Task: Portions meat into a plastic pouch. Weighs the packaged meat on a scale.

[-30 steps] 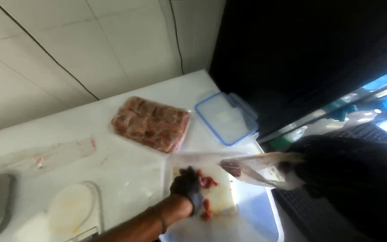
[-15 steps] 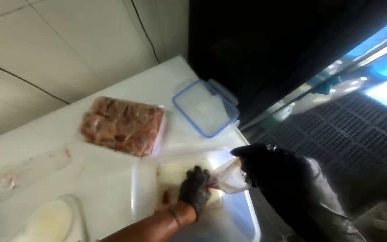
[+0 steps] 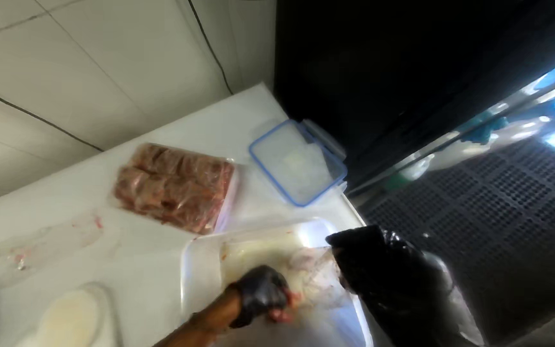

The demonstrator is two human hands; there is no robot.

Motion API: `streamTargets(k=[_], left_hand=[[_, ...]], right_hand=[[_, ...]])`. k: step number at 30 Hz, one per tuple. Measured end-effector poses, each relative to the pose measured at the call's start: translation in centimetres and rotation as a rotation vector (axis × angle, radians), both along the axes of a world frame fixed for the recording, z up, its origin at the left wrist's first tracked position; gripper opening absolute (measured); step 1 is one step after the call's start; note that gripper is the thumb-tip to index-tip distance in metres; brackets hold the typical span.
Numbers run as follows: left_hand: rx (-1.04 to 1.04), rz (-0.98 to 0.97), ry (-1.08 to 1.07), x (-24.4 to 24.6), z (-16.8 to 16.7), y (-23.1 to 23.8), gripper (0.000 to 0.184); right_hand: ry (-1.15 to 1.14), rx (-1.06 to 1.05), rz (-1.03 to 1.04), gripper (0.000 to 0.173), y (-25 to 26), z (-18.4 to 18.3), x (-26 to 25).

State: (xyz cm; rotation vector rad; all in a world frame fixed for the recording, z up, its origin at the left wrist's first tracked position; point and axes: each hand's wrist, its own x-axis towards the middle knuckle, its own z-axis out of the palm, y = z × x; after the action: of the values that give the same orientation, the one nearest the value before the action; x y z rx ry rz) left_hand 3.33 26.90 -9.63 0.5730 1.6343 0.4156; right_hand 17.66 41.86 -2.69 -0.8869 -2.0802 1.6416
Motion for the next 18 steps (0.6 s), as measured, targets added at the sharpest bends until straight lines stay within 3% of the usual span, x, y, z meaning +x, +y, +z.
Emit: streamTargets(k=[3,7,9,13,18], left_hand=[[0.215,0.402,-0.306,-2.2,3.7,-2.9,0.013],[0.318,0.482,-0.412,-2.7,10.9,-5.0,0.016],[0.405,0.468,-0.357,-2.0,13.1,-5.2,0.023],[0.66,0.458,-0.043,1.0,11.5,-3.7,0.042],[0.646,0.432,0.372,3.1,8.0,-2.0,0.045]], right_hand=[[0.123,-0.046,-0.001,0.02,-0.8,-2.3,0.1],[0.164,-0.04,0.064,0.016,-2.1,-2.7,-0.6],[0.166,-0.055,0.083,0.011,-2.7,-2.4,-1.1],[0.147,-0.117,0.108,0.017,-3.4,-1.3,-1.2],[0.068,-0.058,0.102,0.011,-2.9,-1.1,-1.3]])
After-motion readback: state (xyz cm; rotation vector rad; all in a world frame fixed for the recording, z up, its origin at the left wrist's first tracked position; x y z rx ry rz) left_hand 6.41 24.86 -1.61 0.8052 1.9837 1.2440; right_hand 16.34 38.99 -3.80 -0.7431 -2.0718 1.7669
